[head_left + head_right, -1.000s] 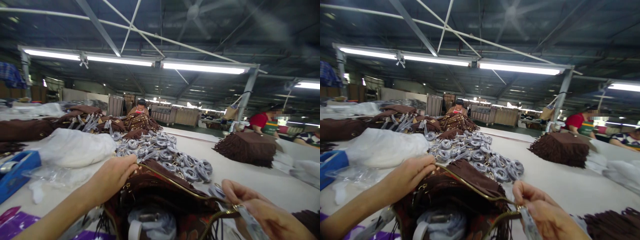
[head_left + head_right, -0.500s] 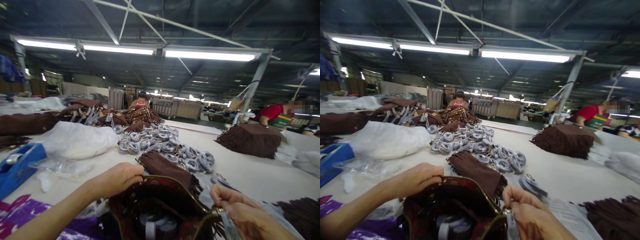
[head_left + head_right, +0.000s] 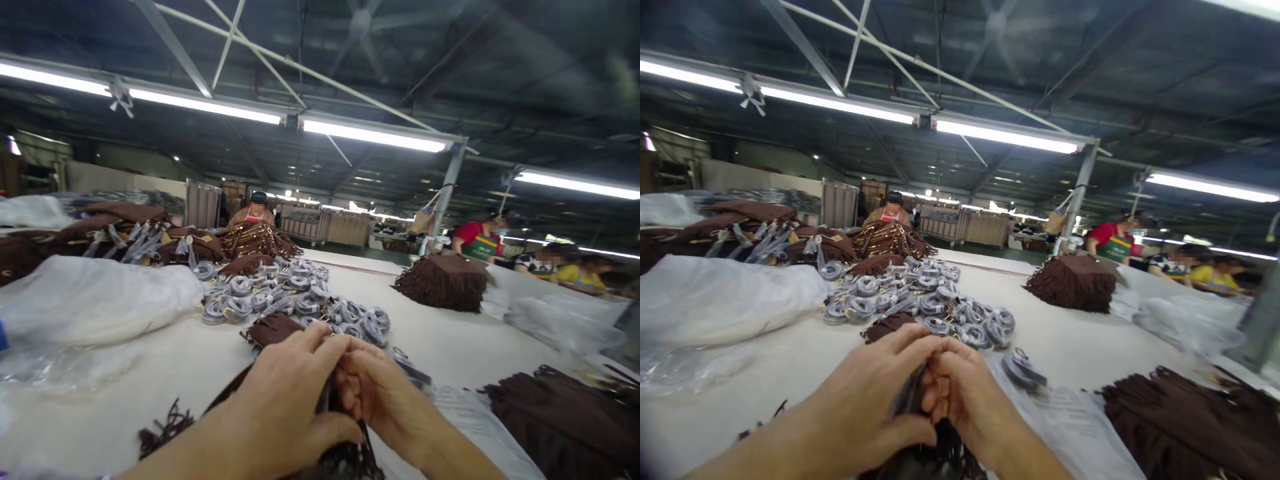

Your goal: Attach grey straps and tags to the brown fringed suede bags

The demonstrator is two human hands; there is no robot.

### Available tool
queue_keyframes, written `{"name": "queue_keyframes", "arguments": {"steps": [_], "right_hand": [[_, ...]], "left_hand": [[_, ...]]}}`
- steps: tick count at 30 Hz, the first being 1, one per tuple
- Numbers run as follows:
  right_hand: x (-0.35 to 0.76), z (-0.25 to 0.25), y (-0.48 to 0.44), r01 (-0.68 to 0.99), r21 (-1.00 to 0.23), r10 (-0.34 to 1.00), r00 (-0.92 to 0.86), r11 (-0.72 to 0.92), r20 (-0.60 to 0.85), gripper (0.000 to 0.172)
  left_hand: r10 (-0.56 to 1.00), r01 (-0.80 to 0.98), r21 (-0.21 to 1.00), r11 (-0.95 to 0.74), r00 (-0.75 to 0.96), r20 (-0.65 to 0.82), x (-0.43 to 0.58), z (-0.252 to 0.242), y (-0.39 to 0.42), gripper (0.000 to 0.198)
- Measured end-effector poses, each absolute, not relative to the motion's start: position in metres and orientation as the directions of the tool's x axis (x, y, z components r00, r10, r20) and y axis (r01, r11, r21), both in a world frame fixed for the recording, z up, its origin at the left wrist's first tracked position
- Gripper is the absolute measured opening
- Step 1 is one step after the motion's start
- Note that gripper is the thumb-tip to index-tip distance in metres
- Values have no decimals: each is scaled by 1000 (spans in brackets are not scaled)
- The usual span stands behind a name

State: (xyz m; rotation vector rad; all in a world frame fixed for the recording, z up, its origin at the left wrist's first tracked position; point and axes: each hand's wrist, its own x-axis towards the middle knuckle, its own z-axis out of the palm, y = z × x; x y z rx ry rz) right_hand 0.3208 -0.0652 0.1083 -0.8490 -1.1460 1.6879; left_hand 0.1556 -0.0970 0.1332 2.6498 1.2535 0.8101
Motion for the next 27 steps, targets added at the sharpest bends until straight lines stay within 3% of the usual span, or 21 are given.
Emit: {"name": "queue_keyframes", "arguments": {"steps": [3,8,12,15,20,23,27], "right_hand": [[321,109,-60,-228,-973,946,-322,-29,47,16],[326,120,-47,0,-999,949,-312,51,48,17],[316,138,-36,209,-968,943,-327,135,61,21],[320,145,-20,193,-976,948,-317,100,34,20],[363,136,12,90,-995,981,-191,38,20,14],[381,122,22,73,-997,987,-159,-16,-27,15],[387,103,22,123,-991,983,-169,-51,-72,14]], "left_hand": [[750,761,165,-627,534,390,173,123,-84,47],[766,822,-22,-569,540,348,158,136,-59,13],[741,763,-39,-645,637,212,134,164,-50,28],[801,816,-38,-577,574,172,104,167,-54,33],[914,915,-168,-366,387,119,27,139,-74,28],[970,970,-133,-203,218,107,-5,125,-89,34],[971,974,-62,-217,222,92,-13,114,-94,34]]}}
